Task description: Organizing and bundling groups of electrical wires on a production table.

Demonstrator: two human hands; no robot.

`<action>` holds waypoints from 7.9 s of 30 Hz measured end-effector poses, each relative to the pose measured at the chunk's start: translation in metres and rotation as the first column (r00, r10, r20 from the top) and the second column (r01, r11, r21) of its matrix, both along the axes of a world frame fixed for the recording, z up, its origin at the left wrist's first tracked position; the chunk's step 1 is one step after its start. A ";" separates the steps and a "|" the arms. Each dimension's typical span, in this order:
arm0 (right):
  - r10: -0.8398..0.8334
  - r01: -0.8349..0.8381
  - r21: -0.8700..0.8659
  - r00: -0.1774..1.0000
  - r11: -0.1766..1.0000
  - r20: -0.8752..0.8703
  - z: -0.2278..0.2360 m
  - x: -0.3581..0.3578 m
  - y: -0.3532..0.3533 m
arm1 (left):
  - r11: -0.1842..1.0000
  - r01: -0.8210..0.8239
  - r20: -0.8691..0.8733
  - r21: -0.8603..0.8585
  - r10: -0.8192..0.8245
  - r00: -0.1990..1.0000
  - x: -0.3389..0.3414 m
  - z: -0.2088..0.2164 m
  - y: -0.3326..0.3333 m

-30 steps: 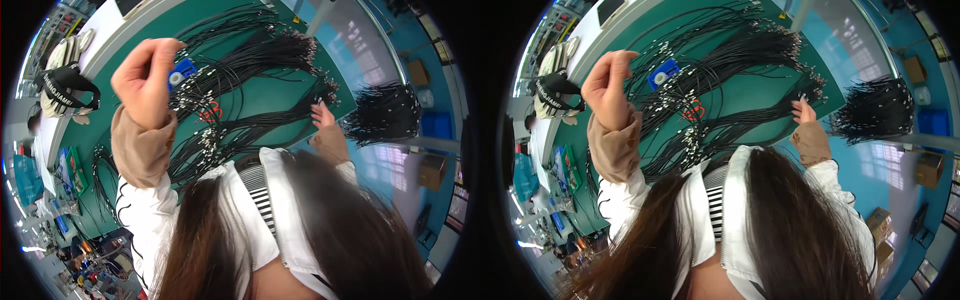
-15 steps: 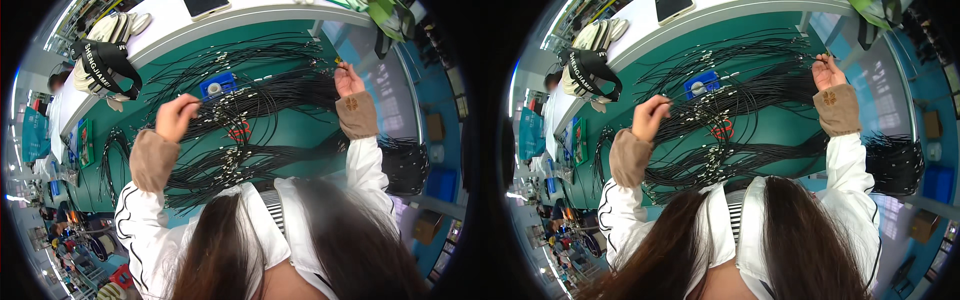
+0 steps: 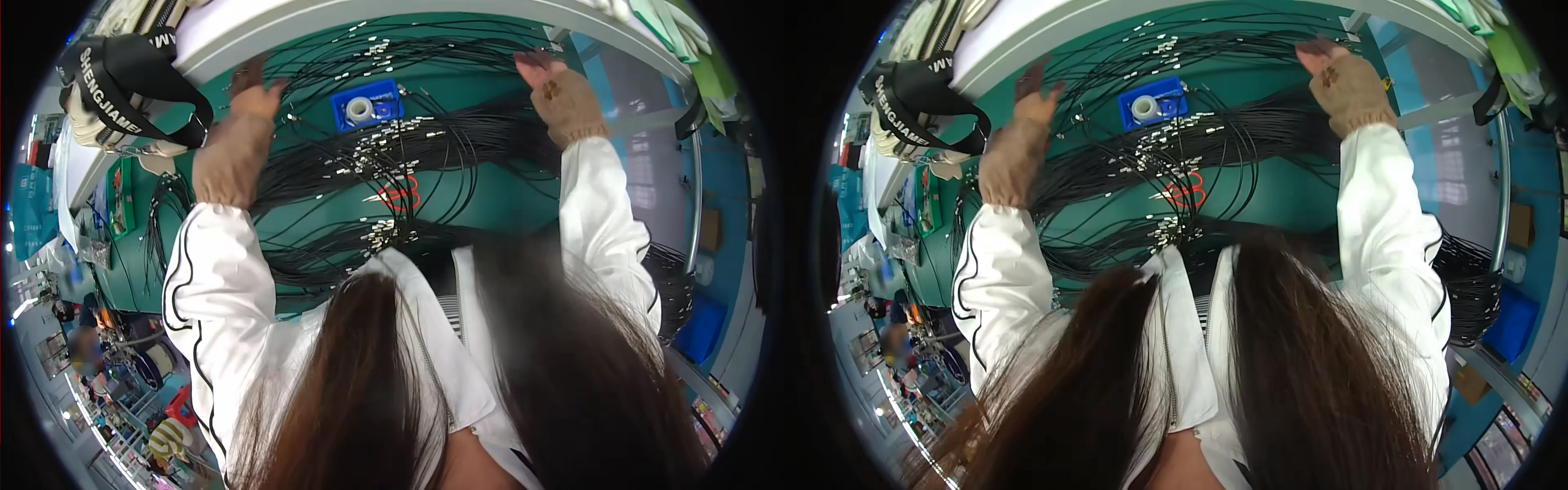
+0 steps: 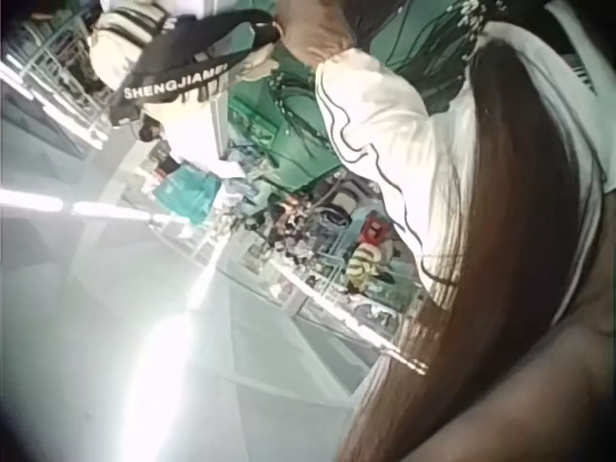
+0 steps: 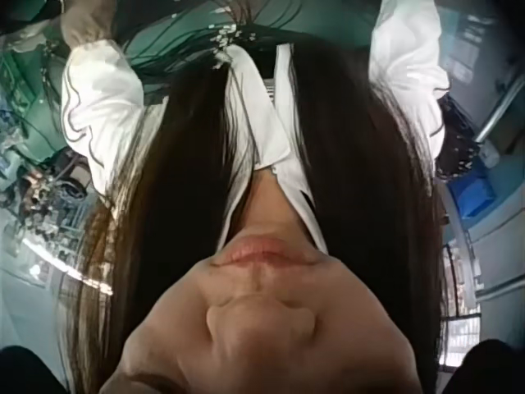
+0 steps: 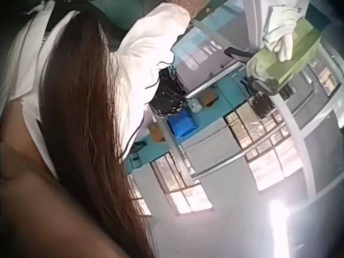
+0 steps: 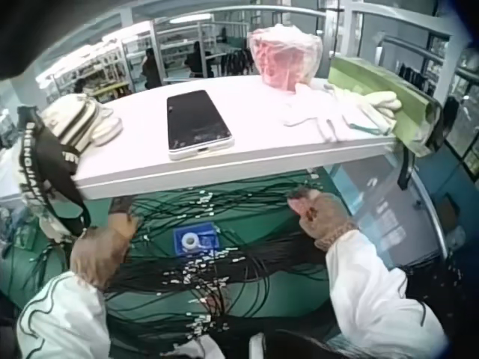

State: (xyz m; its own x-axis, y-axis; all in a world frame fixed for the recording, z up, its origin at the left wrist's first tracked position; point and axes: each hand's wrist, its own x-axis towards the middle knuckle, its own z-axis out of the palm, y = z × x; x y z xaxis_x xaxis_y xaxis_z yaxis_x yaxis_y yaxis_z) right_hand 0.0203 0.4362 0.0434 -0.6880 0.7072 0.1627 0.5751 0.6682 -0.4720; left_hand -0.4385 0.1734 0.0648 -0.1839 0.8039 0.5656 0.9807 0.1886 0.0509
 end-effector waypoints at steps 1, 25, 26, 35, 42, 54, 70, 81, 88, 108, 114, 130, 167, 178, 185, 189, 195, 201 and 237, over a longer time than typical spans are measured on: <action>-0.318 0.027 -0.662 0.891 0.749 -0.323 -0.011 -0.001 -0.014 | 0.988 0.143 0.092 -0.066 -0.136 0.986 0.021 -0.003 -0.016; -0.492 0.008 -0.998 0.870 -0.058 0.035 -0.152 -0.006 -0.358 | 0.898 -0.028 0.503 -0.440 0.272 0.821 0.264 -0.150 -0.284; -0.488 0.001 -1.000 0.873 0.029 -0.013 -0.151 -0.004 -0.359 | 0.885 -0.024 0.474 -0.465 0.272 0.837 0.261 -0.153 -0.283; -0.575 0.028 -0.999 0.818 -0.019 0.034 -0.145 0.004 -0.363 | 0.961 -0.011 0.589 -0.276 0.178 0.788 0.265 -0.148 -0.291; -0.580 0.045 -0.999 0.814 0.008 0.032 -0.143 0.001 -0.357 | 0.957 0.129 0.722 -0.258 0.102 0.684 0.287 -0.152 -0.230; -0.962 0.468 -0.853 0.239 0.231 -0.129 -0.117 0.123 -0.273 | 0.937 0.109 0.699 -0.331 0.165 0.696 0.284 -0.162 -0.211; -0.828 -0.045 -0.839 0.144 0.542 -0.542 -0.015 0.164 -0.197 | 0.839 0.493 0.776 -0.229 -0.148 0.613 0.332 -0.154 -0.151; -0.674 -0.599 -0.543 0.007 0.589 -0.739 0.096 0.232 -0.128 | 0.909 0.381 0.941 0.172 -0.265 0.209 0.337 -0.054 -0.163; -0.783 -0.700 -0.491 -0.158 0.519 -0.602 0.075 0.246 -0.104 | 0.817 0.397 0.494 0.418 -0.572 0.655 0.265 0.022 -0.158; -0.665 -0.152 -0.784 0.448 0.602 -0.598 0.115 0.150 -0.238 | 0.802 0.057 0.478 0.594 -0.409 0.778 0.188 0.087 -0.255; -0.424 -0.347 -0.838 0.741 0.421 -0.520 0.148 0.057 -0.315 | 0.907 0.142 0.870 0.397 -0.421 0.256 0.295 0.122 -0.170; -0.312 -0.378 -0.854 0.813 0.358 -0.491 0.105 0.015 -0.368 | 0.945 0.216 0.904 0.247 -0.145 -0.401 0.319 0.080 -0.177; -0.494 0.488 -0.117 0.869 0.865 -0.030 0.076 0.053 -0.065 | 0.731 -0.659 0.751 -0.177 -0.333 -0.571 -0.082 -0.057 -0.082; -0.755 0.171 -0.978 0.656 0.119 0.023 -0.085 0.063 -0.226 | 0.984 0.127 0.978 -0.128 0.104 0.182 0.171 -0.108 -0.202; -0.627 -0.080 -0.997 0.777 -0.001 -0.062 -0.122 0.024 -0.298 | 0.945 -0.086 0.693 -0.317 0.293 0.659 0.276 -0.133 -0.240; -0.613 -0.100 -0.993 0.781 0.068 -0.121 -0.121 0.024 -0.313 | 0.925 0.006 0.584 -0.379 0.234 0.777 0.279 -0.140 -0.235; -0.872 0.049 -0.951 0.415 0.306 -0.259 -0.135 0.052 -0.291 | 0.891 0.094 0.606 -0.445 0.222 0.764 0.262 -0.154 -0.240; -0.939 0.233 -0.910 0.042 0.342 -0.342 -0.113 0.108 -0.242 | 0.828 0.074 0.628 -0.557 0.361 0.690 0.261 -0.153 -0.243; -0.743 0.673 -0.576 -0.059 0.463 -0.666 0.199 0.459 -0.224 | 0.416 0.838 0.916 -0.354 -0.024 0.399 0.328 -0.101 -0.193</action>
